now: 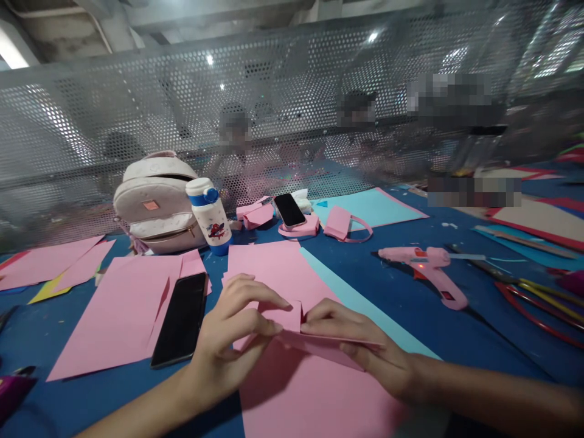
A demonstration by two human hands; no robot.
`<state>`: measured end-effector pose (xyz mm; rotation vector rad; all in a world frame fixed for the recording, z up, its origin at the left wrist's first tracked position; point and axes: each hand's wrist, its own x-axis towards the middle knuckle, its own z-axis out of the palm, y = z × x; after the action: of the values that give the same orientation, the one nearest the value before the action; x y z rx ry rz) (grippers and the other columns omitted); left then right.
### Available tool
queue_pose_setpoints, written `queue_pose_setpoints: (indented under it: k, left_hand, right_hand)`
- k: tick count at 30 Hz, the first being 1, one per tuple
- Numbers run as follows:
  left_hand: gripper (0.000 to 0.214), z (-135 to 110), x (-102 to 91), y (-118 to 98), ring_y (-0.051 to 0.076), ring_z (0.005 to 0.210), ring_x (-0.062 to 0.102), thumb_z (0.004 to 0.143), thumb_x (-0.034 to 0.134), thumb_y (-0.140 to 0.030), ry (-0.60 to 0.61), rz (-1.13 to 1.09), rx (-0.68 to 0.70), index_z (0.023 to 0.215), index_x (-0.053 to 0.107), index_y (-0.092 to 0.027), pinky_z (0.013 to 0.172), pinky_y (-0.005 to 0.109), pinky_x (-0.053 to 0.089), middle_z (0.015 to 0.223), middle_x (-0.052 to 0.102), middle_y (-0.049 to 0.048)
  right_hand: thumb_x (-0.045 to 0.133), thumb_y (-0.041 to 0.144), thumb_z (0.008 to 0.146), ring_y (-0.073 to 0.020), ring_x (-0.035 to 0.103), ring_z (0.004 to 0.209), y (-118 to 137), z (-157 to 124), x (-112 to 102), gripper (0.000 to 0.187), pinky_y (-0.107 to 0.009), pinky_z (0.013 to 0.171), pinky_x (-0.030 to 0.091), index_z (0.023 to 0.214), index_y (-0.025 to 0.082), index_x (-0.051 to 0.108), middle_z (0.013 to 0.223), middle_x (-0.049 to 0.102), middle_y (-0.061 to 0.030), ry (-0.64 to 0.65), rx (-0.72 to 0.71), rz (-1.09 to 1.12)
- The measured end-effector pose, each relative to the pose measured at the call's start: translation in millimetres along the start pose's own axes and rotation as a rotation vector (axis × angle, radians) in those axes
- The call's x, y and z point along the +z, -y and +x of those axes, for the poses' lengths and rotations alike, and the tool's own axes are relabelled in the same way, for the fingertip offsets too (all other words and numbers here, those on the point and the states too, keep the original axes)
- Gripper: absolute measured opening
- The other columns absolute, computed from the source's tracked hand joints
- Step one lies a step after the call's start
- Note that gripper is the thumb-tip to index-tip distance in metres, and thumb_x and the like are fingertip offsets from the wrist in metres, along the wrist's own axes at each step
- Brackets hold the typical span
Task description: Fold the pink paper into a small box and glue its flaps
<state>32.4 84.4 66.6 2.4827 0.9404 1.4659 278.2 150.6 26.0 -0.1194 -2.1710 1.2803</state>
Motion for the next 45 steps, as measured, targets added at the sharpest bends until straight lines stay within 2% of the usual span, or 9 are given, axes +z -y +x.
queue_pose_setpoints:
  k: [9,13,18,21,26,30,36,41,45]
  left_hand:
    - [0.024,-4,1.1,1,0.016,0.099,0.067,0.086,0.059,0.005,-0.009,-0.149,-0.087,0.086,0.06,-0.019,0.107,0.044,0.039,0.107,0.072,0.0023]
    - [0.023,-4,0.0,2,0.017,0.098,0.067,0.087,0.059,0.002,0.009,-0.146,-0.078,0.087,0.061,-0.02,0.107,0.046,0.039,0.106,0.072,0.003]
    - [0.017,-1,-3.2,-1,0.019,0.097,0.069,0.091,0.06,-0.005,0.025,-0.053,-0.079,0.089,0.061,-0.022,0.107,0.047,0.04,0.103,0.074,0.0052]
    - [0.014,1,-5.2,-3,0.02,0.095,0.069,0.092,0.06,-0.008,0.027,0.042,-0.029,0.092,0.063,-0.022,0.103,0.046,0.044,0.102,0.075,0.0067]
    - [0.013,2,-6.3,-5,0.019,0.094,0.067,0.093,0.06,-0.008,0.027,0.13,-0.033,0.095,0.064,-0.021,0.104,0.043,0.041,0.101,0.074,0.0057]
    - [0.016,5,-8.0,-5,0.019,0.093,0.065,0.09,0.064,-0.004,0.023,0.235,0.042,0.095,0.065,-0.018,0.096,0.04,0.042,0.103,0.073,0.0059]
    - [0.018,5,-11.3,-8,0.016,0.085,0.057,0.088,0.065,-0.001,0.062,0.367,0.038,0.097,0.065,-0.017,0.075,0.03,0.043,0.102,0.069,0.0054]
    - [0.014,8,-13.8,-10,0.015,0.089,0.059,0.093,0.06,-0.004,0.124,0.294,-0.028,0.096,0.062,-0.018,0.078,0.028,0.044,0.102,0.065,0.0048]
    - [0.014,11,-17.7,-10,0.018,0.096,0.058,0.095,0.056,-0.007,0.234,0.234,-0.087,0.097,0.06,-0.021,0.082,0.03,0.044,0.111,0.064,0.0059]
  right_hand:
    - [0.034,0.038,0.108,-0.0209,0.055,0.111,-4,-1,0,0.042,-0.039,0.098,0.044,0.139,0.024,0.058,0.12,0.057,-0.0129,0.001,-0.05,-0.022]
    - [0.033,0.037,0.108,-0.0215,0.055,0.112,-4,-1,-1,0.042,-0.041,0.099,0.044,0.14,0.025,0.057,0.119,0.058,-0.0126,0.003,-0.07,-0.03]
    - [0.035,0.035,0.107,-0.0218,0.056,0.111,-2,1,-1,0.04,-0.041,0.098,0.045,0.139,0.024,0.057,0.118,0.06,-0.0126,-0.016,-0.083,-0.049]
    - [0.035,0.032,0.108,-0.0211,0.056,0.11,-1,1,-1,0.039,-0.04,0.097,0.045,0.139,0.024,0.057,0.118,0.06,-0.0124,-0.029,-0.085,-0.062]
    - [0.034,0.032,0.108,-0.0208,0.056,0.111,-1,3,-2,0.041,-0.038,0.097,0.046,0.142,0.023,0.054,0.119,0.06,-0.0128,0.004,-0.121,-0.106]
    - [0.034,0.033,0.108,-0.0216,0.057,0.112,0,3,-2,0.042,-0.039,0.096,0.046,0.144,0.023,0.052,0.12,0.06,-0.0135,0.007,-0.107,-0.125]
    - [0.033,0.034,0.108,-0.0215,0.057,0.112,2,3,-3,0.043,-0.039,0.097,0.046,0.146,0.023,0.051,0.122,0.06,-0.0137,0.01,-0.078,-0.135]
    - [0.033,0.032,0.108,-0.0221,0.057,0.112,2,5,-3,0.042,-0.04,0.096,0.047,0.144,0.023,0.052,0.121,0.06,-0.0138,0.009,-0.103,-0.145]
    - [0.033,0.031,0.108,-0.0222,0.058,0.108,2,6,-5,0.041,-0.04,0.093,0.048,0.142,0.022,0.053,0.118,0.062,-0.0141,0.002,-0.127,-0.153]
